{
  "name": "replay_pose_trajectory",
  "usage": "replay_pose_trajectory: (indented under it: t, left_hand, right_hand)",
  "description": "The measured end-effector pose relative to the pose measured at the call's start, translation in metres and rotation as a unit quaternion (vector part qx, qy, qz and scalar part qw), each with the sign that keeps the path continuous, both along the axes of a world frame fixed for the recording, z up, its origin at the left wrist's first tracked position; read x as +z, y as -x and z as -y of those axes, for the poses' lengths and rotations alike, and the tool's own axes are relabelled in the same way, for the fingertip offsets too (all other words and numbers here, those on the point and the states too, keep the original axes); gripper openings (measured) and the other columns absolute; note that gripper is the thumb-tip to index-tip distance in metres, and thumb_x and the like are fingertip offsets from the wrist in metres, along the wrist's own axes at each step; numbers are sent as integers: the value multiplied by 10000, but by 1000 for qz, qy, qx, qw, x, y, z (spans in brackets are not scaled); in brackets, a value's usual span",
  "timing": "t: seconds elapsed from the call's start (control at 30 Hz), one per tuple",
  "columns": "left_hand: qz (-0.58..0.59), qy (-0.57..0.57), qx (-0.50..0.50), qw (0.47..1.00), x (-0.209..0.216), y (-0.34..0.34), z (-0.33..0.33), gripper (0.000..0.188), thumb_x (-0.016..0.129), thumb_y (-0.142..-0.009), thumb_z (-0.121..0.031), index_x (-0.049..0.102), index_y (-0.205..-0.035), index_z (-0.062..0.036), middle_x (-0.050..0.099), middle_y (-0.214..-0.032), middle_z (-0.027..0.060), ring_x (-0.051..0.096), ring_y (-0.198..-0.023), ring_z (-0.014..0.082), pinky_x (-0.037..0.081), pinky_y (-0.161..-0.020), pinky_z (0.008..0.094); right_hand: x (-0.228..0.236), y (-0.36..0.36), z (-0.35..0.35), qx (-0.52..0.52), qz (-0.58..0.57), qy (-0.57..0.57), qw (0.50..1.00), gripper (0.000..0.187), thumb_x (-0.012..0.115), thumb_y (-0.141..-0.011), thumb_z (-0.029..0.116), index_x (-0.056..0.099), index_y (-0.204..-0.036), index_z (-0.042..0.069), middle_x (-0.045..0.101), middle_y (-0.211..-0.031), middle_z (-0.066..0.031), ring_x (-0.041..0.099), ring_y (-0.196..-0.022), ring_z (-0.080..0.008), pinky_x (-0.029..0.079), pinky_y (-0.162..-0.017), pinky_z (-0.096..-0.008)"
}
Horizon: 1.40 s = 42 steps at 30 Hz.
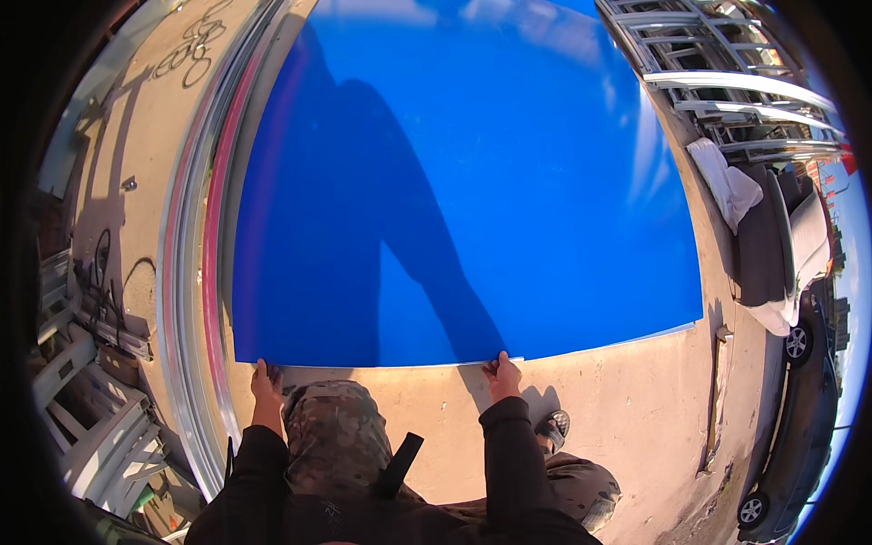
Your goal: The person unrolls a blue sheet, removes protective film, and places it onto a metal frame on the ground. They then measure the frame with a tape measure.
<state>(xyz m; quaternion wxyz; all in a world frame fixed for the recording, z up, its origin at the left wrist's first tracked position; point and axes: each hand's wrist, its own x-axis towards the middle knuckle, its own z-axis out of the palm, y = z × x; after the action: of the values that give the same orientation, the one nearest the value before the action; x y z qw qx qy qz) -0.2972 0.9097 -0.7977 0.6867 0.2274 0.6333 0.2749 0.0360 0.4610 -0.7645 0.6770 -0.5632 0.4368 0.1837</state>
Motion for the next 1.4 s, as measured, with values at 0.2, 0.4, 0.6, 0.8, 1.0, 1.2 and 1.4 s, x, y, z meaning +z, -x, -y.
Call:
replay_pose_trajectory:
  t: [0.2, 0.4, 0.6, 0.8, 1.0, 1.2, 1.4]
  left_hand:
    - [-76, -54, 124, 988, 13, -22, 7, 200, 678, -849, -164, 577, -942, -19, 628, -815, 61, 615, -673, 172, 524, -588, 298]
    - [-92, -77, 199, 973, 34, -34, 15, 180, 652, -868, -172, 593, -924, -12, 626, -799, 54, 601, -640, 131, 510, -548, 260]
    - [-354, -216, 122, 902, 45, -23, -2, 282, 699, -799, -177, 578, -1014, -40, 607, -948, 65, 595, -795, 190, 501, -692, 346]
    - [-367, -563, -210, 710, 72, -9, -30, 380, 676, -767, -104, 579, -1134, -87, 542, -1183, 102, 487, -1132, 295, 397, -968, 400]
    - [-448, -361, -289, 765, 64, -34, -93, 397, 634, -819, -238, 589, -1190, -103, 592, -1177, 156, 553, -1090, 328, 429, -931, 419]
    - [-430, -269, -226, 832, 51, -41, -114, 307, 618, -815, -309, 690, -1027, -100, 679, -993, 137, 639, -943, 307, 486, -827, 410]
    - [-470, -284, -198, 812, 46, -47, -105, 300, 621, -813, -306, 695, -1032, -116, 678, -1016, 123, 639, -950, 292, 483, -833, 392]
  right_hand:
    - [0, -6, 12, 39, 7, -52, 998, 290, 508, -959, 256, 531, -745, 62, 509, -621, -43, 540, -604, -223, 517, -792, -453]
    - [14, -10, 5, 73, -13, -24, 997, 336, 459, -979, 281, 520, -728, 67, 496, -598, -33, 520, -586, -205, 519, -803, -435]
    - [27, -9, -1, 83, -24, 10, 996, 342, 463, -966, 297, 498, -691, 96, 495, -579, -8, 503, -567, -166, 474, -641, -349]
    - [30, -8, -2, 36, -1, -17, 999, 311, 529, -880, 352, 465, -683, 120, 516, -591, -8, 500, -535, -152, 418, -507, -319]
    - [24, -6, 6, 24, 17, -60, 998, 262, 542, -926, 362, 530, -815, 124, 526, -687, -9, 499, -594, -149, 415, -511, -315]
    - [19, -7, 14, 68, 33, -52, 996, 231, 525, -944, 334, 561, -864, 120, 533, -687, -4, 501, -616, -149, 416, -528, -307]
    - [20, -6, 19, 107, 54, -39, 992, 222, 498, -956, 328, 565, -914, 120, 569, -711, -13, 513, -630, -149, 414, -540, -307]
